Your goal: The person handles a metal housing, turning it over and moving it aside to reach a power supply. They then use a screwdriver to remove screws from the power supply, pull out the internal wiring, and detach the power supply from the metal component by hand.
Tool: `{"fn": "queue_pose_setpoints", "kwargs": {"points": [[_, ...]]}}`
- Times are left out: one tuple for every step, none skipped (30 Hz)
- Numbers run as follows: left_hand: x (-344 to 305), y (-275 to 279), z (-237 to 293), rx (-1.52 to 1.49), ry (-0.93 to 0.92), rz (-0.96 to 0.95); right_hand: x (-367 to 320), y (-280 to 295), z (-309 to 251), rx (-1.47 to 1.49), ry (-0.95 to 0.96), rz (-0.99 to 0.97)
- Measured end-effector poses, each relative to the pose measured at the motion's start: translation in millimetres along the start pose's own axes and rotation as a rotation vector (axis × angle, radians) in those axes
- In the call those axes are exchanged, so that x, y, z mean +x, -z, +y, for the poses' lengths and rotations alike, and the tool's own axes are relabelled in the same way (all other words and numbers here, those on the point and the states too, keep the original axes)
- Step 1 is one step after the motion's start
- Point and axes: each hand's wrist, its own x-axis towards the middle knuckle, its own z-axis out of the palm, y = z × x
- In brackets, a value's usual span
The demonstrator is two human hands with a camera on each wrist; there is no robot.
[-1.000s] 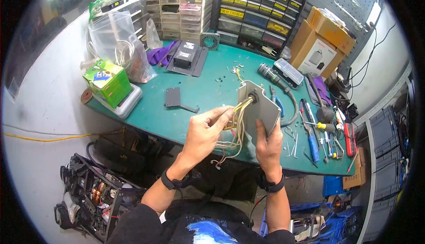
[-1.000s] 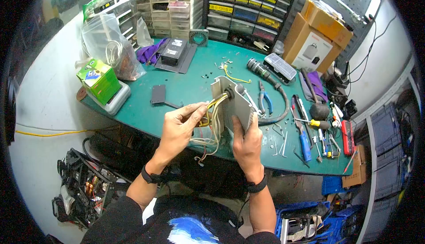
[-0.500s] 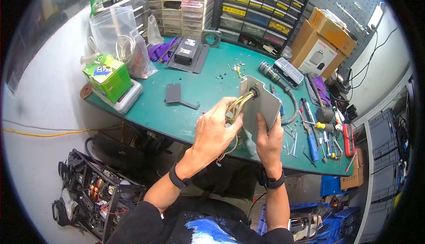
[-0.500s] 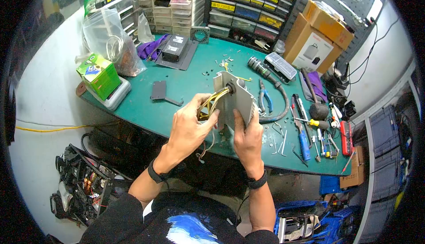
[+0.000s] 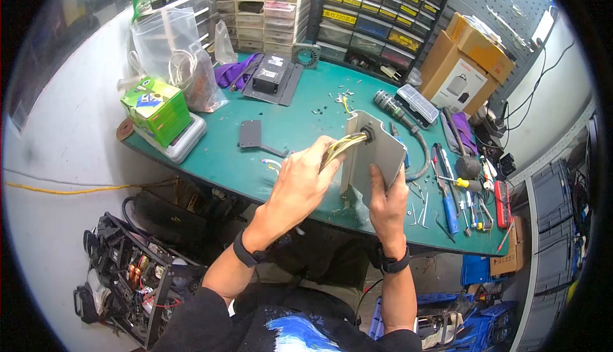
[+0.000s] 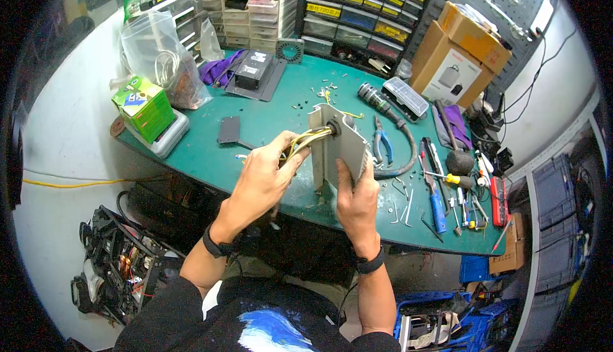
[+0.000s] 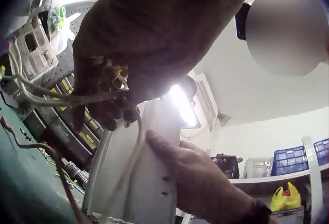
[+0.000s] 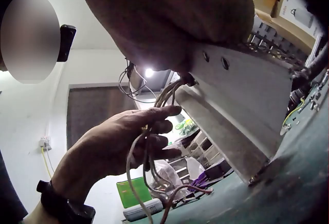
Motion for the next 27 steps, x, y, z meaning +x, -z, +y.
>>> {"fn": "queue_pose_setpoints", "kwargs": {"points": [[1.0, 2.1, -0.7, -0.096, 0.068, -0.068, 0.4, -0.2, 4.2, -0.022, 0.045, 0.009], [1.7, 3.8, -0.3, -0.191, 0.136, -0.136, 1.0, 0.1, 6.8, -0.043, 0.091, 0.018], [1.7, 6.3, 3.1, -0.191, 0.137, -0.134, 0.9, 1.0, 7.1, -0.042, 0.092, 0.016], [1.6, 9.8, 9.6, -0.215, 0.177, -0.189, 0.3, 2.1, 7.1, -0.040, 0.085, 0.012], [1.3, 11.2, 13.1, -0.240, 0.217, -0.245, -0.1, 2.8, 7.3, -0.039, 0.078, 0.007], [-0.9, 5.8, 8.5, -0.240, 0.219, -0.243, 0.1, 2.9, 7.7, -0.039, 0.078, 0.004], [-5.5, -4.7, -0.2, -0.010, -0.011, -0.165, 0.0, 3.1, 8.5, -0.022, 0.044, 0.011], [-9.0, -11.6, -3.3, 0.220, -0.240, -0.085, -0.5, 3.3, 9.0, -0.006, 0.010, 0.017], [-11.3, -15.9, -5.2, 0.217, -0.239, -0.084, 0.5, 3.2, 8.1, -0.008, 0.009, 0.016], [-12.7, -18.6, -4.7, 0.273, -0.286, -0.088, 2.3, 3.2, 6.1, -0.019, 0.012, 0.013], [-14.1, -21.1, -2.8, 0.327, -0.333, -0.091, 2.9, 3.8, 4.5, -0.033, 0.015, 0.009], [-15.5, -22.9, 0.4, 0.374, -0.301, -0.127, 2.6, 3.7, 3.7, -0.038, 0.016, 0.007], [-16.2, -25.2, 1.0, 0.371, -0.302, -0.124, 2.0, 3.0, 3.3, -0.035, 0.012, 0.024], [-16.8, -27.7, 0.3, 0.363, -0.309, -0.136, 1.7, 2.5, 3.4, -0.032, 0.008, 0.040], [-17.4, -30.1, -0.6, 0.355, -0.315, -0.147, 1.5, 2.8, 4.7, -0.035, 0.010, 0.037], [-17.8, -31.9, -1.0, 0.352, -0.312, -0.143, 0.9, 3.5, 6.6, -0.025, 0.015, 0.034], [-17.1, -33.2, -1.4, 0.352, -0.319, -0.156, 1.0, 4.2, 8.5, -0.014, 0.020, 0.031], [-15.8, -34.0, -2.1, 0.353, -0.327, -0.167, 1.2, 4.5, 10.3, -0.016, 0.025, 0.027], [-15.1, -35.4, -4.1, 0.351, -0.326, -0.161, 0.8, 4.9, 12.4, 0.010, 0.006, 0.034], [-14.7, -37.0, -6.7, 0.328, -0.377, -0.097, 0.3, 5.7, 13.8, 0.037, -0.015, 0.041], [-14.4, -37.7, -8.5, 0.305, -0.429, -0.034, 0.0, 6.7, 14.4, 0.034, -0.013, 0.037], [-13.7, -38.1, -8.8, 0.301, -0.427, -0.030, -0.1, 8.4, 14.9, 0.057, -0.032, 0.033], [-12.4, -38.8, -9.0, 0.325, -0.426, -0.032, 0.4, 10.7, 15.8, 0.076, -0.051, 0.030], [-11.0, -40.1, -8.8, 0.346, -0.426, -0.033, 2.1, 13.6, 17.6, 0.068, -0.049, 0.026], [-9.1, -41.5, -6.9, 0.336, -0.423, -0.028, 4.9, 17.1, 20.1, 0.058, -0.071, 0.014], [-6.8, -43.2, -3.5, 0.362, -0.388, -0.063, 7.4, 20.2, 22.8, 0.047, -0.093, 0.001], [-4.9, -46.3, -0.6, 0.387, -0.353, -0.097, 9.8, 22.2, 26.6, 0.031, -0.090, -0.005]]}}
